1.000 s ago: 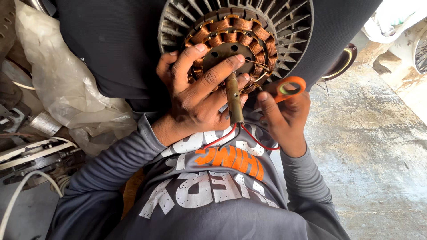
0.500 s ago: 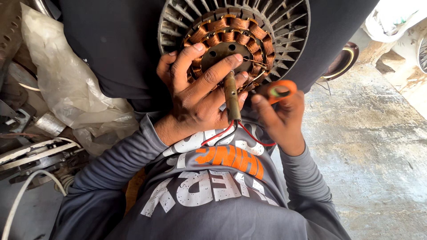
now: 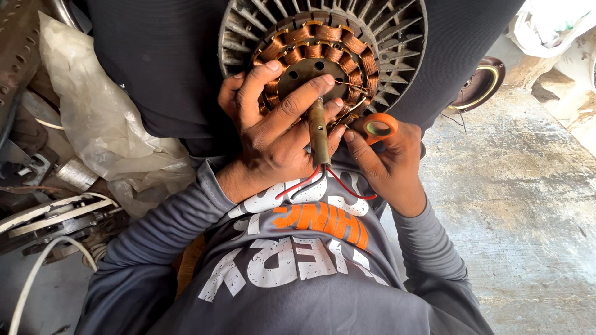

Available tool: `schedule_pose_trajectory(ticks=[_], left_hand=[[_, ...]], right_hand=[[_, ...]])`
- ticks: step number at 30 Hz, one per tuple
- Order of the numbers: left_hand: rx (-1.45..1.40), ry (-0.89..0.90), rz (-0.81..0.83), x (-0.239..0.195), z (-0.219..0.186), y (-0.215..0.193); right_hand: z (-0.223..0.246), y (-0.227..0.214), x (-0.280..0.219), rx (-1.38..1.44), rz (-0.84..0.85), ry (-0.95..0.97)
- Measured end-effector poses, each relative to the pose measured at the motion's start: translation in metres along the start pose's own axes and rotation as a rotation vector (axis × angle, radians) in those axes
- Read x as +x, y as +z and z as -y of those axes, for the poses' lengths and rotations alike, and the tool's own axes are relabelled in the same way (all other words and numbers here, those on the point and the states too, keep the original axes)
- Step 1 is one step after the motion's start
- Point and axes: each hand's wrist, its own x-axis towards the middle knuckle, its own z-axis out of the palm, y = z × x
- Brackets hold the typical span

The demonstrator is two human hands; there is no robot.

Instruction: The person repairs an electric fan motor by hand and using a pair of scissors. They manipulate the copper coils, adjust wires, and trim components while sitting on the floor of a workshop.

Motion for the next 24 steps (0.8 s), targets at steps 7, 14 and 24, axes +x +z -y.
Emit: schedule_pose_trajectory(ticks=[7,14,24], left_hand=[[-0.01,0.004,-0.007,0.0,0.002,-0.001],[-0.086,-0.009,-0.082,0.0,0.005,-0.001],[-0.268,0.013,-0.128,0.001,0.013,0.001]], right_hand=[[-0.003,0.005,-0.007,0.068,-0.089,0.148],[0.002,0.003,-0.012,0.127,-0.179,0.314],[0.049,-0.022,0.017,-0.441,0.006,-0.081]])
